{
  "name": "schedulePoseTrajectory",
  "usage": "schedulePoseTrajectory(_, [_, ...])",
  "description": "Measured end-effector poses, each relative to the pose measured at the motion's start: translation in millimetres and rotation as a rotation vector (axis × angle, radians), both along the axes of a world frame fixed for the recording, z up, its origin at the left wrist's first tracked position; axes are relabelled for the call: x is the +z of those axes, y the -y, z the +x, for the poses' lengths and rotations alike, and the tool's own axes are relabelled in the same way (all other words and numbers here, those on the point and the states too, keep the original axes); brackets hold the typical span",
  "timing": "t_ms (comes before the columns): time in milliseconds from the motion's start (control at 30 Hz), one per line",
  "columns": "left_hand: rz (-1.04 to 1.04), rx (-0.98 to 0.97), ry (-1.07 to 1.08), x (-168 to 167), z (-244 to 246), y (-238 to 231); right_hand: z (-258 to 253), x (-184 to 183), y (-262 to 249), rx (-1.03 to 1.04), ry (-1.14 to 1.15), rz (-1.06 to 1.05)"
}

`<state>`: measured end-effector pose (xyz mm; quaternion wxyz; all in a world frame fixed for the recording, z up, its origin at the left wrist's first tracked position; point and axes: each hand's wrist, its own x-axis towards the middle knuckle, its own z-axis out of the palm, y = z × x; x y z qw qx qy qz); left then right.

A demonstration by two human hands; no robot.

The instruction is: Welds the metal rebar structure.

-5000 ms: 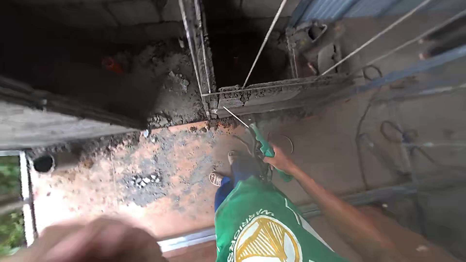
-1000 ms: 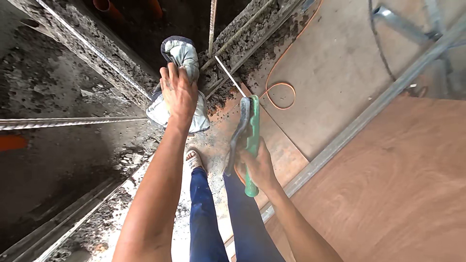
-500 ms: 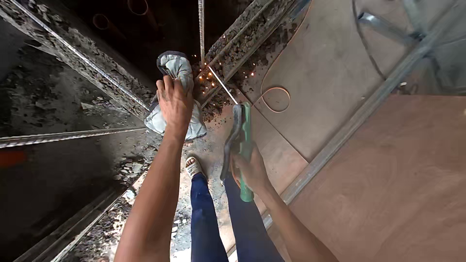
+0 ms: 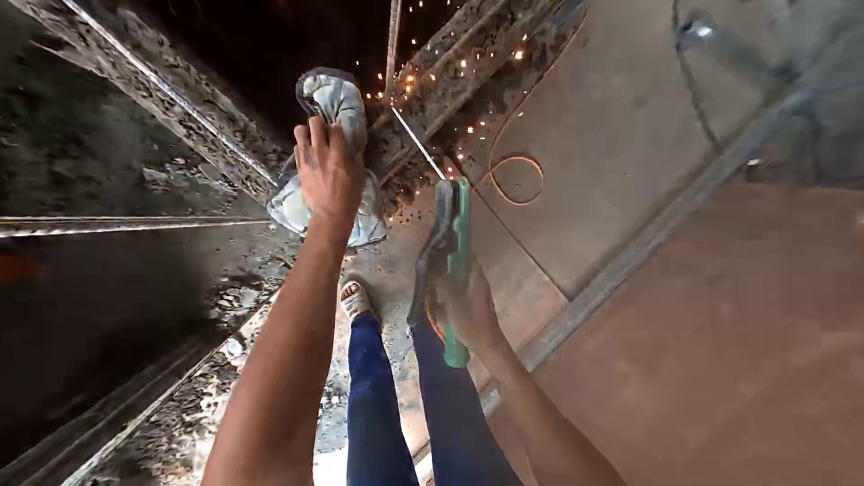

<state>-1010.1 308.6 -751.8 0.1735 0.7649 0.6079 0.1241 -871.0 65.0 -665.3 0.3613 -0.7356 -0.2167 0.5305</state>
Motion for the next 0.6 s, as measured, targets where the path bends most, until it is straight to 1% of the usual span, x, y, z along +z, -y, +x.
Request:
schedulePoseTrajectory(233, [0.066, 0.005, -0.058, -6.8, 0.5, -0.4, -2.9, -1.9, 1.5, -0.013, -0.014, 0.026])
schedulePoseTrajectory(600, [0.080, 0.010, -0.072, -7.4, 1.0, 0.6, -5.5, -2.6, 2.6, -0.036, -0.006, 0.039])
